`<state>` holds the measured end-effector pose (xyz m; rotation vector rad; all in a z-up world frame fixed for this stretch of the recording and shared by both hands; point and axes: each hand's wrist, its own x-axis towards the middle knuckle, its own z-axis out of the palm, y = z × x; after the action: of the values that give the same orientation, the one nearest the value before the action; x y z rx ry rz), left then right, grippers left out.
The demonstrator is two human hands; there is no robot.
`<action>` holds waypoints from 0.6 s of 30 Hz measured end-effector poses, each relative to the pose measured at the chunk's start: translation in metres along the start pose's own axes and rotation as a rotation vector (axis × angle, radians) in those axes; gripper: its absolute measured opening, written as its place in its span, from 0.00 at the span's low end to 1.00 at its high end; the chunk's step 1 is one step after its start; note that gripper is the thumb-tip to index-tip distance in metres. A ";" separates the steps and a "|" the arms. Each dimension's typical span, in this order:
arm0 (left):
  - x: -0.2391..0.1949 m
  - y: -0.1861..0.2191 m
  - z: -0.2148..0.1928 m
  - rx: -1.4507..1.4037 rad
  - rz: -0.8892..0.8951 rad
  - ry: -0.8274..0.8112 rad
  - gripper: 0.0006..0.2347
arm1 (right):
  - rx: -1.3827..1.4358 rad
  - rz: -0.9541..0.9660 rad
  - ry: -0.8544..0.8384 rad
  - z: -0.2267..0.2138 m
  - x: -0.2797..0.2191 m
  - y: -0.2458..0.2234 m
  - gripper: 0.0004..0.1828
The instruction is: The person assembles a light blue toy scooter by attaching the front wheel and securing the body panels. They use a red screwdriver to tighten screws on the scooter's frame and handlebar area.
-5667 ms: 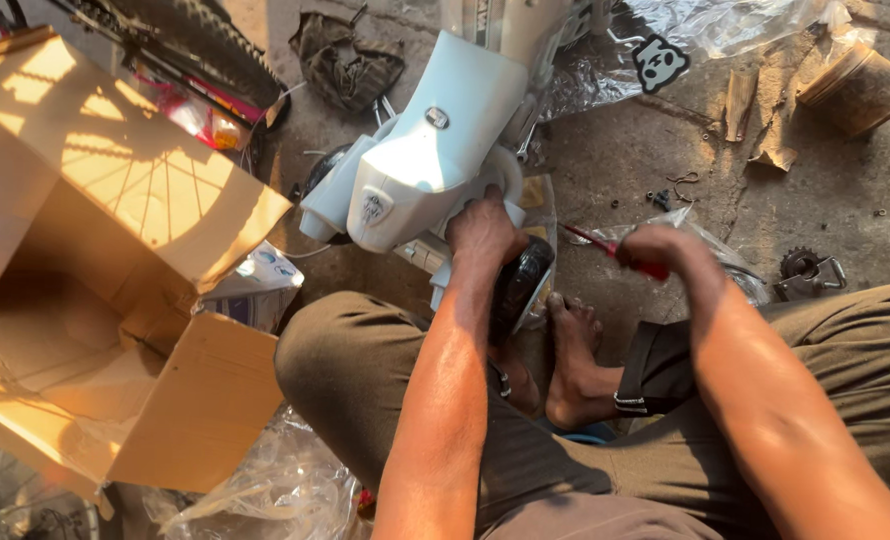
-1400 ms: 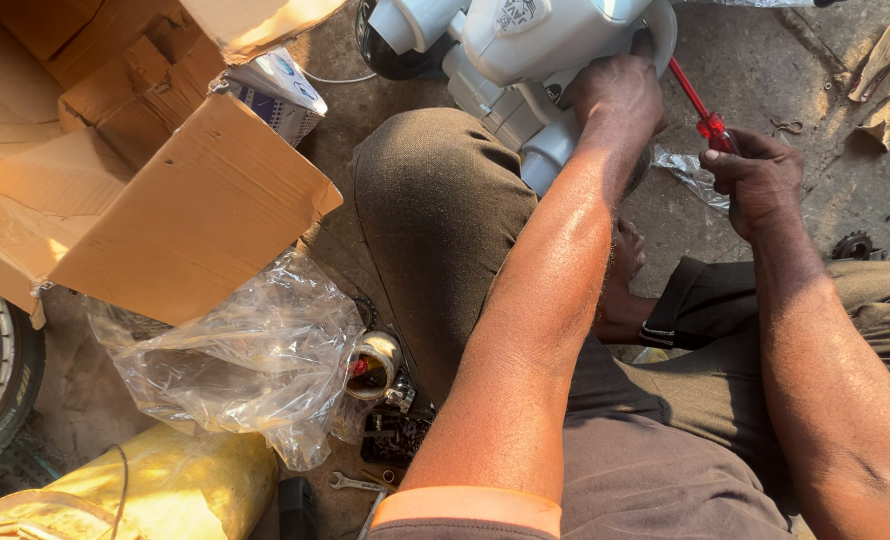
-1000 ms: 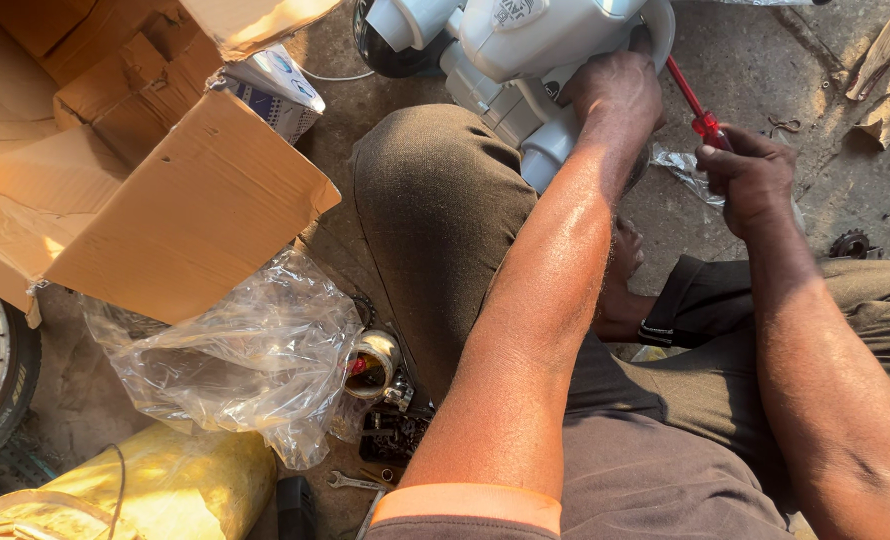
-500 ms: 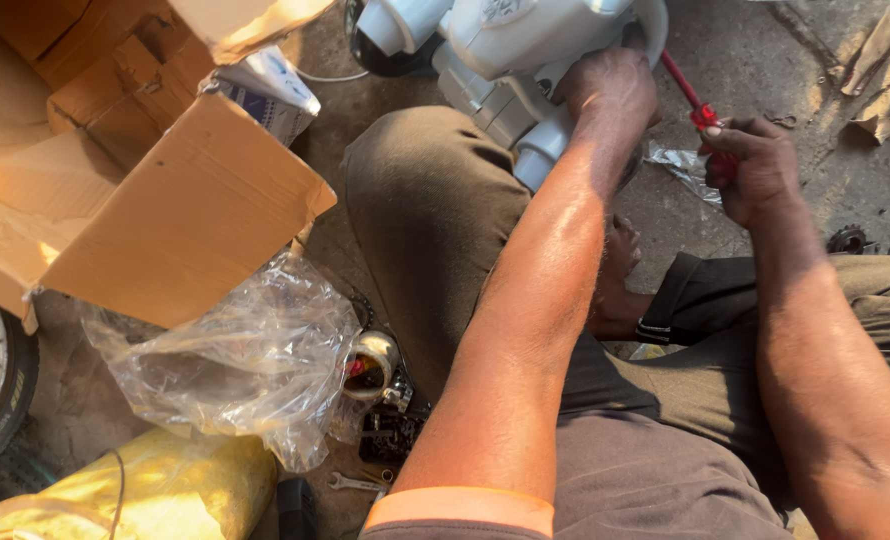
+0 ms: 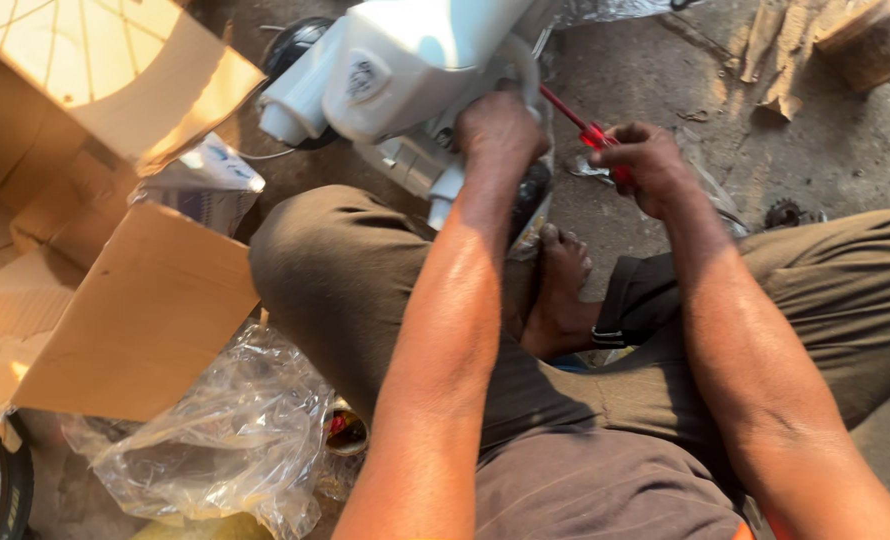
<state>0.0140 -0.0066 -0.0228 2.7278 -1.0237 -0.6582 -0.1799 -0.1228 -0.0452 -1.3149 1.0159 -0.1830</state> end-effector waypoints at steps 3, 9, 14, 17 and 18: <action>-0.007 -0.001 -0.013 0.016 0.002 -0.039 0.27 | -0.058 -0.274 0.303 0.009 -0.003 0.007 0.14; -0.015 -0.005 -0.025 0.057 -0.047 -0.099 0.25 | 0.231 0.119 0.115 -0.005 0.000 -0.004 0.22; -0.016 -0.007 -0.017 0.051 -0.053 -0.047 0.22 | 0.163 -0.024 -0.039 -0.003 -0.003 -0.003 0.12; -0.014 -0.010 -0.018 0.070 -0.061 -0.139 0.24 | 0.002 -0.307 0.386 0.013 -0.001 0.008 0.13; -0.013 -0.010 -0.021 0.060 -0.051 -0.113 0.26 | -0.029 -0.296 0.373 0.012 0.000 0.007 0.13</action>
<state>0.0207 0.0099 -0.0026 2.8052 -1.0171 -0.8116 -0.1743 -0.1124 -0.0526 -1.4870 1.1308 -0.6601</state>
